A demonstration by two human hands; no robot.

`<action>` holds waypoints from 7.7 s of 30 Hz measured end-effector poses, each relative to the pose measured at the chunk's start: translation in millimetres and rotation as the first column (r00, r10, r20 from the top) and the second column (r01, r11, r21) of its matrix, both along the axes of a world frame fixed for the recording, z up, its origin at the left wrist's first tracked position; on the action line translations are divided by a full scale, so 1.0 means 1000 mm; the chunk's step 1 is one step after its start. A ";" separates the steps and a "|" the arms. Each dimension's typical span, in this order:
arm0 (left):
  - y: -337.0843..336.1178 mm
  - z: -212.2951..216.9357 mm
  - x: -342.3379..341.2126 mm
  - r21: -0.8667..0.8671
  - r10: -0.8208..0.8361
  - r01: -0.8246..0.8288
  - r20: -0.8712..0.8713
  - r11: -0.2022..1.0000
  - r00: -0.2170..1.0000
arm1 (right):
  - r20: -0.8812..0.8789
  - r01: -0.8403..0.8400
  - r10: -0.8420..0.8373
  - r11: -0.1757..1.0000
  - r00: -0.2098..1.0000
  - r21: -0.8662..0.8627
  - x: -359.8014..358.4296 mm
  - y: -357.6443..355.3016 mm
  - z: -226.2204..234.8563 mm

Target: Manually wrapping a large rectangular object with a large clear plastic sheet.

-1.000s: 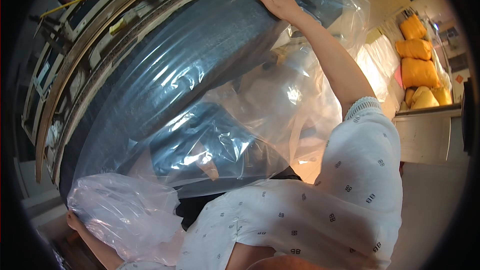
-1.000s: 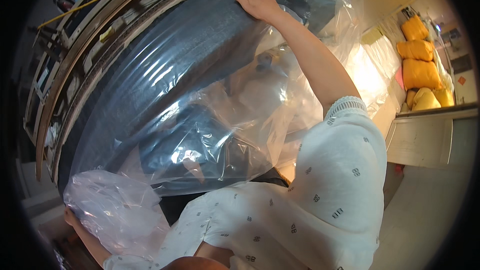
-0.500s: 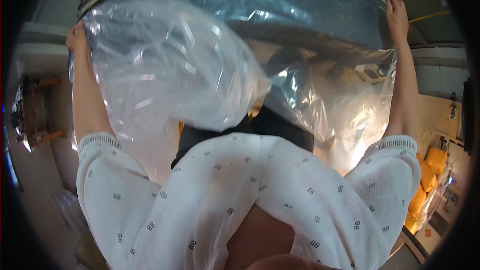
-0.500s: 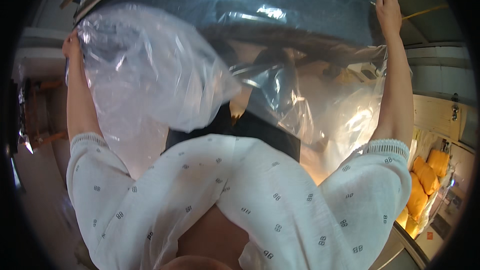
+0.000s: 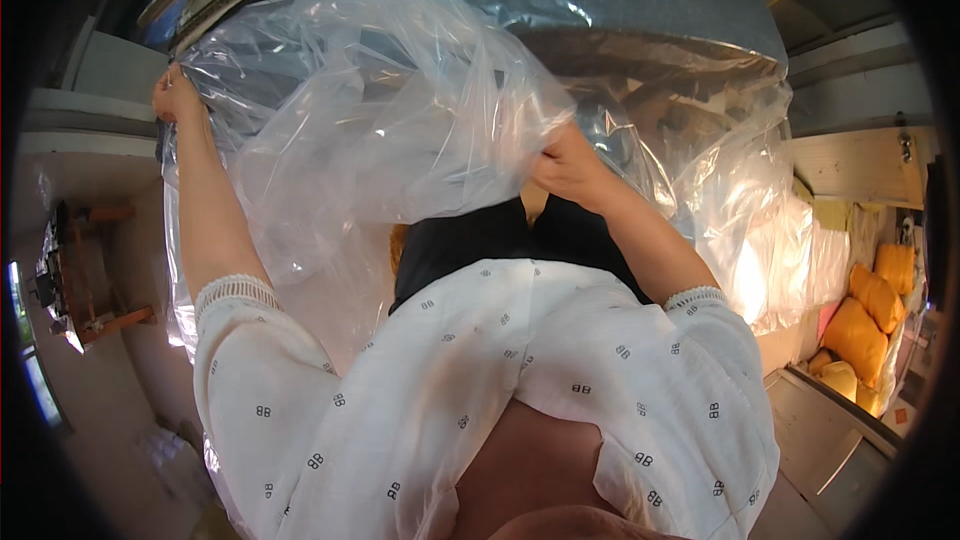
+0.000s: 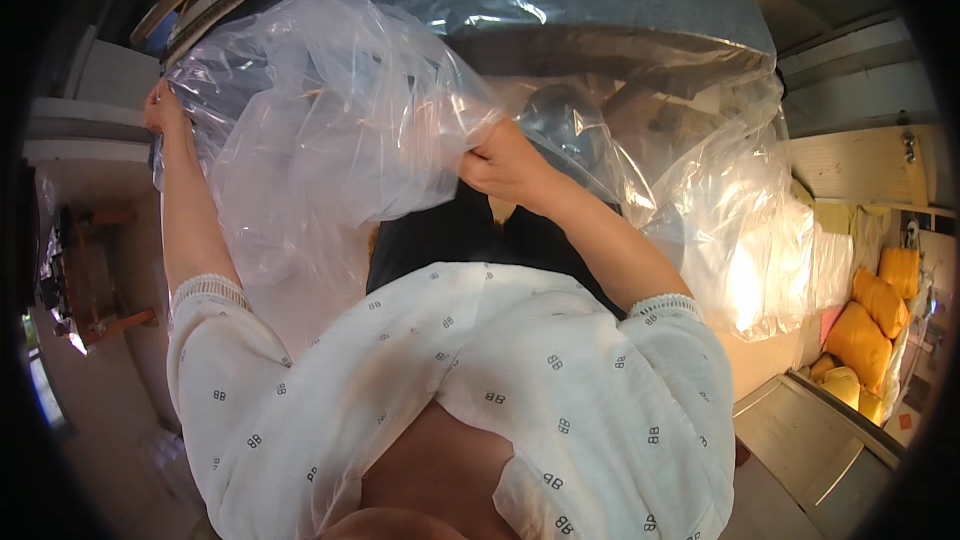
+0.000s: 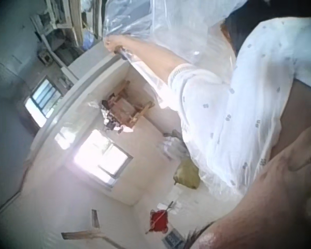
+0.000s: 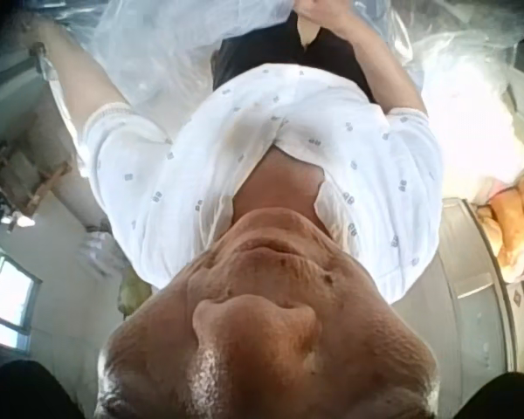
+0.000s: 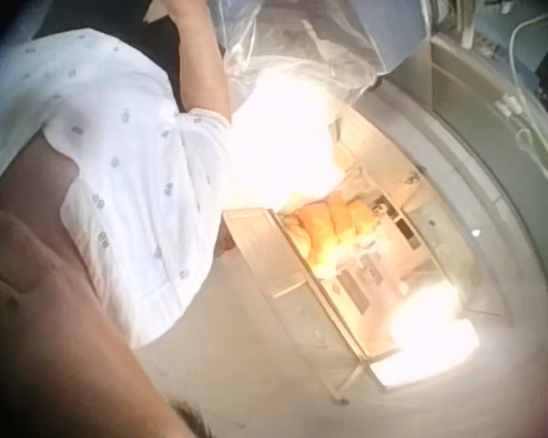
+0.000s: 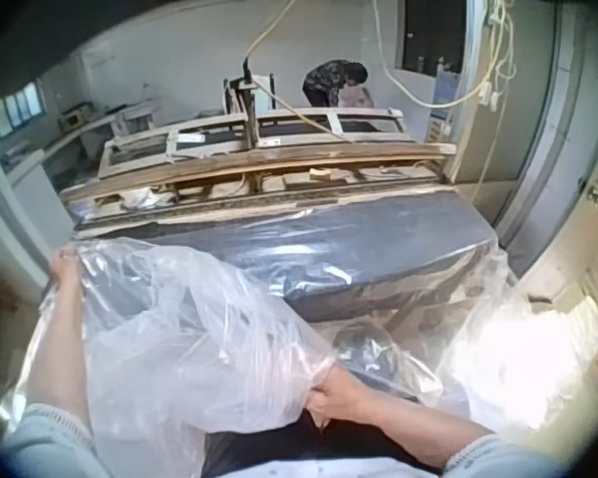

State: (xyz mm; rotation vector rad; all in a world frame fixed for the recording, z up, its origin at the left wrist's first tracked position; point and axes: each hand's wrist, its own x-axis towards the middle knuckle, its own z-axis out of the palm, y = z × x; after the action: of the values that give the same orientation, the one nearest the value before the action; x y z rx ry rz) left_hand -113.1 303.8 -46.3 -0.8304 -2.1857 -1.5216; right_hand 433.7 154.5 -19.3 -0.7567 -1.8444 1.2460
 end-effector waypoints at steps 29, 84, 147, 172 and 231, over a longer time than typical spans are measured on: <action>0.013 0.019 0.137 -0.273 -0.750 0.705 -0.116 0.655 0.651 | -0.183 -0.014 -0.804 -0.213 -0.565 0.977 0.571 -0.125 0.294; -0.255 0.054 -0.067 -0.242 -0.241 0.319 0.303 0.916 0.922 | 0.301 0.580 -0.834 0.542 0.463 0.608 0.243 0.239 0.019; -0.059 0.117 -0.200 -0.631 -0.394 0.269 -0.064 0.727 0.917 | 0.353 0.424 -0.416 0.904 0.838 0.057 0.266 0.203 0.061; -0.006 0.035 0.468 0.057 -0.967 0.987 0.218 0.150 0.134 | 0.700 0.257 -0.324 0.945 0.636 0.204 0.281 0.116 0.067; 0.015 -0.012 -0.053 -0.574 -0.425 0.217 -0.257 0.789 0.868 | 0.555 0.921 -0.807 0.351 0.205 0.171 0.596 0.042 0.052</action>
State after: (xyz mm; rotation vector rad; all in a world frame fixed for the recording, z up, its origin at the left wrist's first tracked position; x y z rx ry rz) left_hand -166.0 319.3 -58.7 -1.6081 -2.2546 -0.7548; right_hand 1029.5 196.1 32.4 -2.1255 -1.1838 0.3829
